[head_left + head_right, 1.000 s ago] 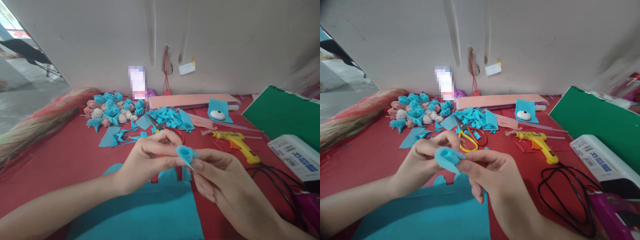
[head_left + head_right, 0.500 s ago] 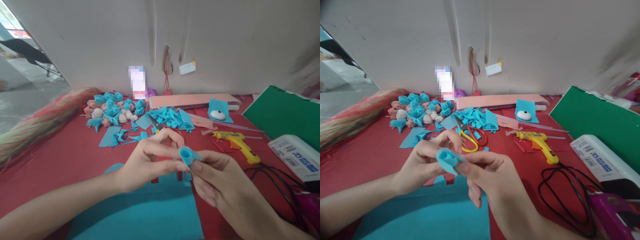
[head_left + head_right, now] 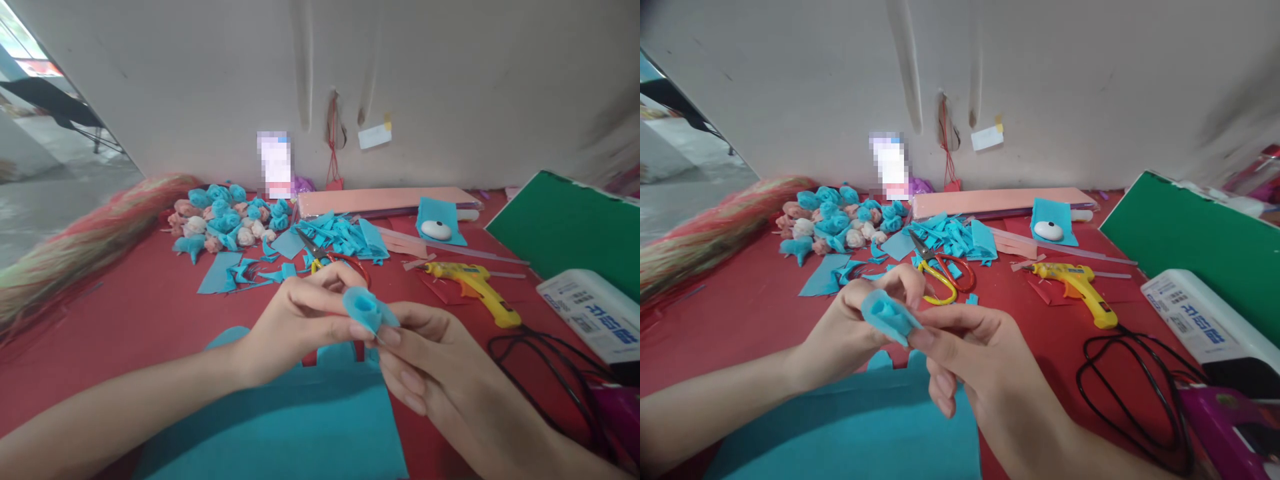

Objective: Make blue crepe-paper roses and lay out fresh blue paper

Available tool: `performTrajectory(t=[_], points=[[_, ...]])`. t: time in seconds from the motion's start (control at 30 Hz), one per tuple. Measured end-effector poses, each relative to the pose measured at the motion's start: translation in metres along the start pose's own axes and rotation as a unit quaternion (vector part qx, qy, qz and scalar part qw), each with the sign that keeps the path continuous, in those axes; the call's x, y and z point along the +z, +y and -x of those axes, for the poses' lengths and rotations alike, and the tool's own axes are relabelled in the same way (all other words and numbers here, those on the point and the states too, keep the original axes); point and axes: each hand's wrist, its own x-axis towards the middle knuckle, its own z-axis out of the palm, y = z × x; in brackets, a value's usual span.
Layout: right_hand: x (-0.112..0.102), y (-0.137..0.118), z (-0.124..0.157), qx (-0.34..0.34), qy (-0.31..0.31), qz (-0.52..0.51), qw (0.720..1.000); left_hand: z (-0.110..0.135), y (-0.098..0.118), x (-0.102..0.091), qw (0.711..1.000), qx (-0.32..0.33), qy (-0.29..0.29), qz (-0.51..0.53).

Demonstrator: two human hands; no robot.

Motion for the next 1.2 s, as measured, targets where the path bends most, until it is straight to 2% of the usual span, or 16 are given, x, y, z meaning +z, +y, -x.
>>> performTrajectory(t=[0.13, 0.33, 0.47, 0.53, 0.6, 0.67, 0.77, 0.87, 1.03, 1.2], points=[[0.000, 0.002, -0.003, 0.009, -0.017, -0.027, 0.999, 0.000, -0.001, 0.002, 0.999, -0.010, -0.017, 0.038], [-0.001, 0.007, -0.009, 0.008, -0.025, -0.030, 0.999, 0.002, -0.008, 0.004, 0.997, -0.019, -0.004, 0.076], [-0.002, 0.007, -0.007, -0.021, 0.000, 0.034, 0.999, 0.004, -0.010, 0.006, 0.997, -0.024, 0.009, 0.067], [-0.002, 0.006, -0.004, -0.077, 0.035, 0.098, 0.992, 0.005, -0.009, 0.008, 0.997, -0.030, 0.021, 0.064], [-0.001, 0.005, -0.002, -0.183, 0.072, 0.178, 0.964, 0.006, -0.008, 0.010, 0.996, -0.031, 0.033, 0.074], [-0.001, 0.005, 0.000, -0.301, 0.104, 0.259, 0.912, 0.007, -0.007, 0.012, 0.995, -0.028, 0.042, 0.090], [-0.002, 0.005, 0.003, -0.398, 0.134, 0.346, 0.839, 0.009, -0.006, 0.016, 0.993, -0.025, 0.057, 0.096], [-0.002, 0.005, 0.004, -0.425, 0.141, 0.389, 0.805, 0.010, -0.006, 0.017, 0.993, -0.033, 0.068, 0.091], [-0.002, 0.006, 0.007, -0.442, 0.150, 0.422, 0.777, 0.010, -0.006, 0.016, 0.992, -0.045, 0.073, 0.096], [-0.001, 0.007, 0.008, -0.484, 0.162, 0.443, 0.737, 0.010, -0.006, 0.016, 0.991, -0.042, 0.080, 0.098]])
